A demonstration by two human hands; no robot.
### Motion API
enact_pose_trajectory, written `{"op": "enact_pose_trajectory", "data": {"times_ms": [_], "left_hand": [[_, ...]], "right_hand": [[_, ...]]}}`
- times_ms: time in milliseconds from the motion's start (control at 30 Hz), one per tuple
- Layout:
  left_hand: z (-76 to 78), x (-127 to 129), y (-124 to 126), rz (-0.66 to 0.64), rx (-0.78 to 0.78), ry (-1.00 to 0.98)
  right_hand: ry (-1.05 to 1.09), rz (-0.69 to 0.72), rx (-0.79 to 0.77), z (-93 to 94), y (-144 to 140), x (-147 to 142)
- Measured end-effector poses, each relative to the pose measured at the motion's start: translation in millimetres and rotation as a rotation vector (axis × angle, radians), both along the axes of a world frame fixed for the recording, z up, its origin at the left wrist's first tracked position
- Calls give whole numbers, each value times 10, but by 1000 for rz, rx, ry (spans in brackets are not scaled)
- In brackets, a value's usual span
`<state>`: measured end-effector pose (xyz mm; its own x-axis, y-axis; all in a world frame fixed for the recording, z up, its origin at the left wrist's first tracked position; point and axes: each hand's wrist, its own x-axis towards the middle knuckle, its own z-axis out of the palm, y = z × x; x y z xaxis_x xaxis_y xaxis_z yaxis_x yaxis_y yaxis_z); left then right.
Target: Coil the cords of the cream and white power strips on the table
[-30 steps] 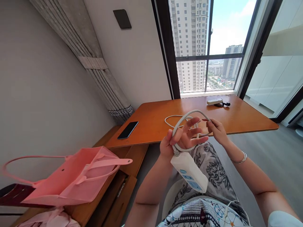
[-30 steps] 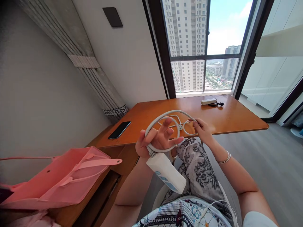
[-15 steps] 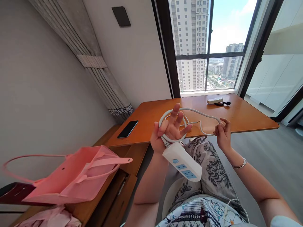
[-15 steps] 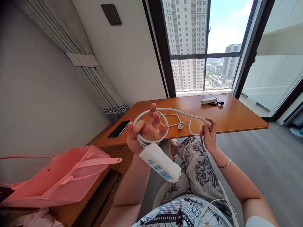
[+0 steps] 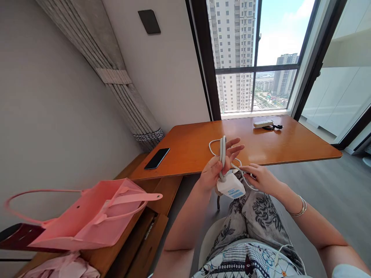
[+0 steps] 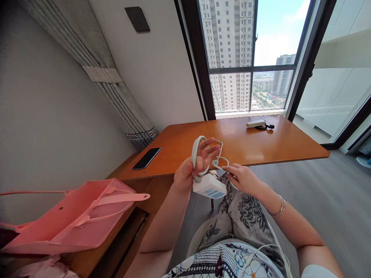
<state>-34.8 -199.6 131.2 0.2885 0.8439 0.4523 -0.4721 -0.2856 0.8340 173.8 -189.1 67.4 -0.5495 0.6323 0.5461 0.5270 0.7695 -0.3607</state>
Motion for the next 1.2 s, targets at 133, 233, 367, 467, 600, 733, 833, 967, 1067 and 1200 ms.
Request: {"op": "enact_pose_trajectory", "data": {"times_ms": [133,233,367,467,600,733,833,967,1067,1200], "left_hand": [[6,30,87,-67,400,407],[6,62,111,-46,522,624],[-14,80,105,-16,601,738],[-32,78,104,0,600,791],[-81,100,109,-18,536,856],[-144,114,80,-91,366,876],[-166,105,41,-95,254,891],[-157,107,-3,-45,226,936],[-128,107,-28,-109,230,969],[-55,77,-58,-233,251,978]], "right_hand": [[-167,-21,103,95,-165,-39],[-223,-49,209,138,-225,-30],[-200,-31,398,171,-283,-31],[-144,-29,509,200,-305,-31],[-86,-132,526,251,-292,-5],[-113,-184,576,301,-287,28],[-140,-165,633,322,-289,35],[-154,-108,599,351,-285,19],[-144,-71,549,405,-316,-1],[-125,-35,509,485,-383,-13]]}}
